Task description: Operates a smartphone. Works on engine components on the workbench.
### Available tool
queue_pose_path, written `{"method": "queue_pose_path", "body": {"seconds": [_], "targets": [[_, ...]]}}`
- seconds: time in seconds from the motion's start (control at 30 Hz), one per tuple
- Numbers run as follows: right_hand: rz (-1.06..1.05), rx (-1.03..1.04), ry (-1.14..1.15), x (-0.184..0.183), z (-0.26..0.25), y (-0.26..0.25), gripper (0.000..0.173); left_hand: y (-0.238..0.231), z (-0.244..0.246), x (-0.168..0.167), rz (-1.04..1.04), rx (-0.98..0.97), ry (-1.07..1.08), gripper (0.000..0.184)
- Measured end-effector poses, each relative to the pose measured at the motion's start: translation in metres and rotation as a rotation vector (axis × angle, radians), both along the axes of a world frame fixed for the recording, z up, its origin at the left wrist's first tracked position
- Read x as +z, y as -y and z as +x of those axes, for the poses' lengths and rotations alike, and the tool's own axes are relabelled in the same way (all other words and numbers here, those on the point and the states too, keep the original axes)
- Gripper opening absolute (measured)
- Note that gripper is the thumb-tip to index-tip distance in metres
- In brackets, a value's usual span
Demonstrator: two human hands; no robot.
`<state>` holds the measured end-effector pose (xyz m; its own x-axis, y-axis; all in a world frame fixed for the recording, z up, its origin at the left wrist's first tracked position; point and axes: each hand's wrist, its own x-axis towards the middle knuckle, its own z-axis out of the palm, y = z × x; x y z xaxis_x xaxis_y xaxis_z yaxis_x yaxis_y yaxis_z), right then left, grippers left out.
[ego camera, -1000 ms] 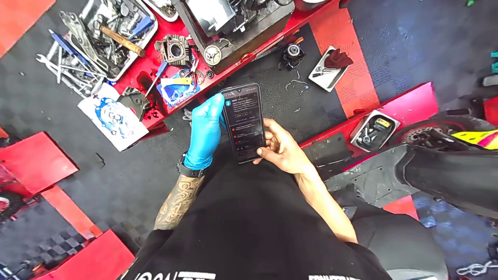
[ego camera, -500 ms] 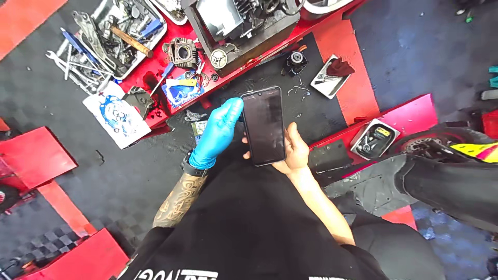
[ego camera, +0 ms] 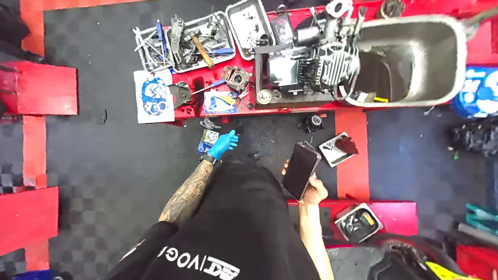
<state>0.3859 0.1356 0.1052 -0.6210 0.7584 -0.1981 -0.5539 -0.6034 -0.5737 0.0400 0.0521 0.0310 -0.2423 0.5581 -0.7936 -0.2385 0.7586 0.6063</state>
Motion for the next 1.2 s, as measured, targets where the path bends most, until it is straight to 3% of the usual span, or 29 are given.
{"method": "queue_pose_path", "body": {"seconds": [0.07,0.13,0.2,0.23,0.27,0.4,0.57,0.67,0.8,0.9,1.0,1.1,1.2], "targets": [[0.092,0.109,0.305,-0.022,0.029,-0.003,0.090,0.030,-0.010,-0.025,-0.105,0.060,-0.002,0.070],[0.071,0.321,0.547,-0.044,0.065,0.005,0.091,0.060,-0.017,-0.042,-0.189,0.126,-0.005,0.071],[-0.088,0.498,0.665,-0.061,0.095,0.018,0.071,0.084,-0.021,-0.054,-0.247,0.193,0.009,0.070],[-0.178,0.516,0.732,-0.063,0.100,0.026,0.056,0.094,-0.023,-0.059,-0.272,0.222,0.016,0.070],[-0.237,0.523,0.767,-0.068,0.102,0.032,0.051,0.104,-0.023,-0.063,-0.298,0.245,0.029,0.069],[-0.223,0.415,0.774,-0.097,0.077,0.035,0.046,0.131,-0.018,-0.074,-0.402,0.298,0.066,0.070],[-0.105,0.808,1.019,-0.117,0.027,0.014,0.060,0.140,-0.019,-0.078,-0.506,0.312,0.081,0.069],[0.018,1.115,1.216,-0.109,0.027,-0.005,0.064,0.129,-0.033,-0.079,-0.486,0.349,0.097,0.069],[0.171,1.278,1.493,-0.102,-0.014,-0.036,0.078,0.084,-0.068,-0.086,-0.394,0.371,0.095,0.067],[0.170,1.159,1.679,-0.120,-0.078,-0.053,0.098,0.041,-0.093,-0.095,-0.374,0.363,0.093,0.066],[0.055,0.949,1.748,-0.128,-0.119,-0.083,0.103,-0.008,-0.121,-0.102,-0.315,0.318,0.110,0.065],[0.050,0.714,1.614,-0.104,-0.121,-0.095,0.082,-0.048,-0.148,-0.095,-0.242,0.259,0.105,0.058],[0.340,0.765,1.523,-0.084,-0.117,-0.096,0.053,-0.080,-0.176,-0.087,-0.158,0.193,0.108,0.040]]}}
